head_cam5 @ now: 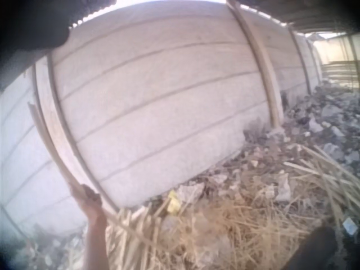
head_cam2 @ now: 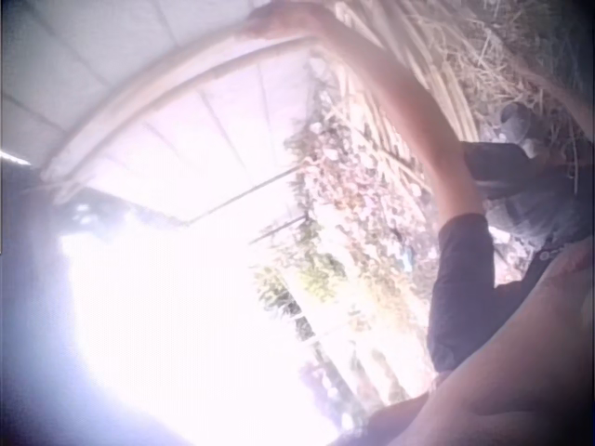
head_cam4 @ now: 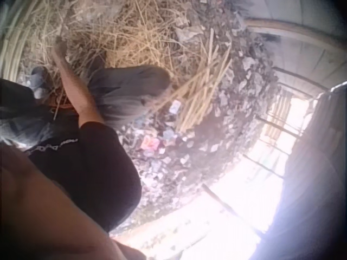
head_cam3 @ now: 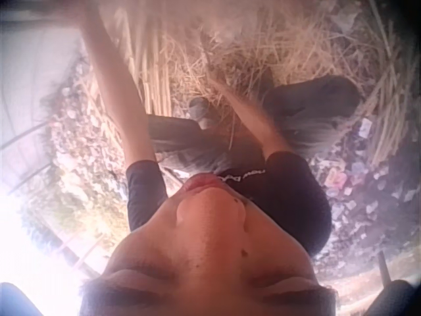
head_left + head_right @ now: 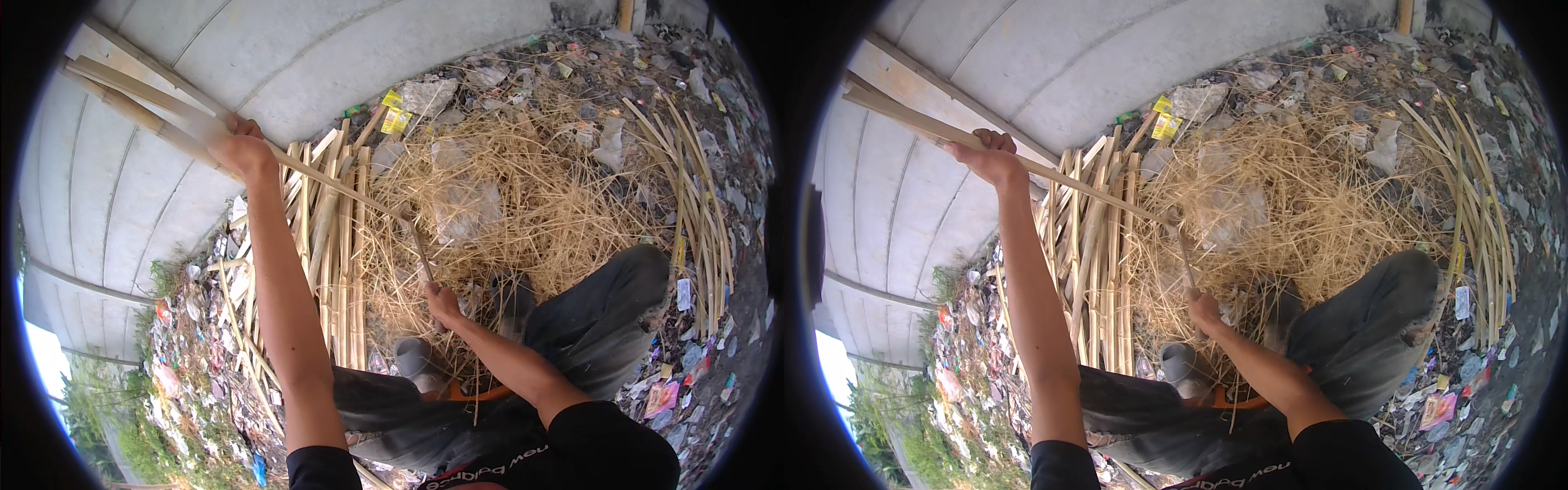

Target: The person sits on the ground and uses a knife to split long bamboo poles into thin strips. They hold the bamboo vertically and repeatedly strike it with the knife to separate the material, then place the finished strips into a pile.

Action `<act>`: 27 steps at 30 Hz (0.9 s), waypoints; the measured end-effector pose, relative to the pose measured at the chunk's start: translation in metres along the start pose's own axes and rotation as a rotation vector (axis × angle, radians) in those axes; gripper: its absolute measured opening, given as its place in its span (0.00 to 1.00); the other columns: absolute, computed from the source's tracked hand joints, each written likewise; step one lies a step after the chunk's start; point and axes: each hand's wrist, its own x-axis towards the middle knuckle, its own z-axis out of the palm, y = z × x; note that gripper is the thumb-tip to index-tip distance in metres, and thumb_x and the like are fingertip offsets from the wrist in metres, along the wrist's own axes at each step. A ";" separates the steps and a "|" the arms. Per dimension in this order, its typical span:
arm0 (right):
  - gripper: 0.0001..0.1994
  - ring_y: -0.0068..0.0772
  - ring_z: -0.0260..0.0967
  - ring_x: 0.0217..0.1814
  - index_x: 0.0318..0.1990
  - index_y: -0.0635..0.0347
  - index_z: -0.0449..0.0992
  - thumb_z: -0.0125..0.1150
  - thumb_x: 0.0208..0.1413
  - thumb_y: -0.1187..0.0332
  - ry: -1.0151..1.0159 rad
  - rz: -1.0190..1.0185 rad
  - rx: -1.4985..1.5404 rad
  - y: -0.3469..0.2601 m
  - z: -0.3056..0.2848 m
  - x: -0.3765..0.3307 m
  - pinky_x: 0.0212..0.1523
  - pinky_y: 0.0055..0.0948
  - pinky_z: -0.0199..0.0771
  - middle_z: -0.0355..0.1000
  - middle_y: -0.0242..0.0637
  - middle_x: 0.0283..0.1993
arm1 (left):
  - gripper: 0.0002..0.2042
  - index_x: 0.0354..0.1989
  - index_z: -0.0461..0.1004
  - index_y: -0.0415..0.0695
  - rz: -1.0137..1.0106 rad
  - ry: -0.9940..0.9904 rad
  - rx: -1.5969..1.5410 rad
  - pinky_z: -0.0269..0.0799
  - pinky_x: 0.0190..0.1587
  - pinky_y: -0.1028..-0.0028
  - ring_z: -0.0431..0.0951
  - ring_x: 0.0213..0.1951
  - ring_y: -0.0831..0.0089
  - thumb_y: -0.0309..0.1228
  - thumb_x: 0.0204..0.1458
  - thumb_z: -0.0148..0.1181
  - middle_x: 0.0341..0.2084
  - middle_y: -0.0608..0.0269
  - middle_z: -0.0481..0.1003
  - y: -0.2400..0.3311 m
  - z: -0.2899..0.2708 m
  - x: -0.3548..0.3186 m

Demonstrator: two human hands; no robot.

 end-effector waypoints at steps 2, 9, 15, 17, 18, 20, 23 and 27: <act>0.27 0.33 0.72 0.15 0.30 0.66 0.74 0.52 0.70 0.48 -0.046 -0.041 -0.053 0.011 -0.017 -0.003 0.18 0.37 0.72 0.67 0.36 0.15 | 0.31 0.33 0.56 0.46 0.048 0.042 0.060 0.49 0.19 0.74 0.53 0.18 0.77 0.67 0.64 0.34 0.20 0.68 0.58 -0.004 -0.010 0.009; 0.27 0.31 0.67 0.20 0.36 0.65 0.74 0.51 0.70 0.45 -0.194 -0.428 0.163 -0.179 -0.028 -0.023 0.25 0.38 0.68 0.65 0.37 0.18 | 0.35 0.29 0.62 0.41 0.099 0.268 0.102 0.56 0.19 0.73 0.58 0.17 0.75 0.67 0.65 0.34 0.18 0.66 0.59 -0.010 -0.008 0.014; 0.21 0.20 0.58 0.19 0.38 0.63 0.71 0.52 0.71 0.51 -0.141 -0.636 0.738 -0.322 -0.084 -0.099 0.22 0.31 0.59 0.60 0.28 0.18 | 0.36 0.31 0.65 0.38 0.069 0.344 0.239 0.58 0.22 0.69 0.59 0.18 0.74 0.66 0.65 0.35 0.18 0.65 0.60 -0.007 -0.013 0.006; 0.21 0.18 0.57 0.19 0.38 0.64 0.71 0.54 0.70 0.51 -0.048 -0.595 0.706 -0.305 -0.078 -0.108 0.21 0.29 0.59 0.60 0.27 0.18 | 0.36 0.30 0.64 0.39 0.079 0.369 0.272 0.58 0.23 0.68 0.59 0.19 0.73 0.66 0.65 0.35 0.17 0.65 0.60 -0.005 -0.009 0.002; 0.21 0.16 0.57 0.19 0.37 0.64 0.71 0.55 0.70 0.51 0.003 -0.578 0.690 -0.288 -0.073 -0.110 0.21 0.28 0.59 0.60 0.27 0.18 | 0.36 0.29 0.63 0.39 0.083 0.379 0.285 0.58 0.23 0.68 0.58 0.19 0.73 0.66 0.65 0.34 0.17 0.65 0.59 -0.003 -0.007 0.001; 0.22 0.21 0.58 0.17 0.36 0.63 0.72 0.51 0.70 0.50 -0.192 -0.301 0.311 -0.230 -0.073 -0.100 0.20 0.31 0.60 0.62 0.29 0.18 | 0.34 0.23 0.57 0.42 0.084 0.401 0.278 0.56 0.26 0.64 0.56 0.20 0.70 0.63 0.67 0.32 0.15 0.65 0.57 0.000 -0.006 0.002; 0.24 0.24 0.57 0.17 0.34 0.62 0.72 0.49 0.71 0.48 -0.257 -0.105 0.195 -0.224 -0.084 -0.106 0.21 0.33 0.60 0.63 0.29 0.19 | 0.34 0.16 0.50 0.45 0.139 0.457 0.293 0.53 0.28 0.60 0.53 0.21 0.67 0.59 0.69 0.28 0.13 0.66 0.54 -0.002 -0.011 0.001; 0.21 0.23 0.59 0.18 0.33 0.63 0.72 0.52 0.71 0.53 -0.099 -0.372 0.235 -0.264 -0.102 -0.106 0.21 0.29 0.60 0.64 0.32 0.19 | 0.38 0.25 0.63 0.38 0.105 0.429 0.297 0.62 0.30 0.62 0.61 0.23 0.66 0.66 0.65 0.31 0.17 0.62 0.61 -0.009 -0.027 0.004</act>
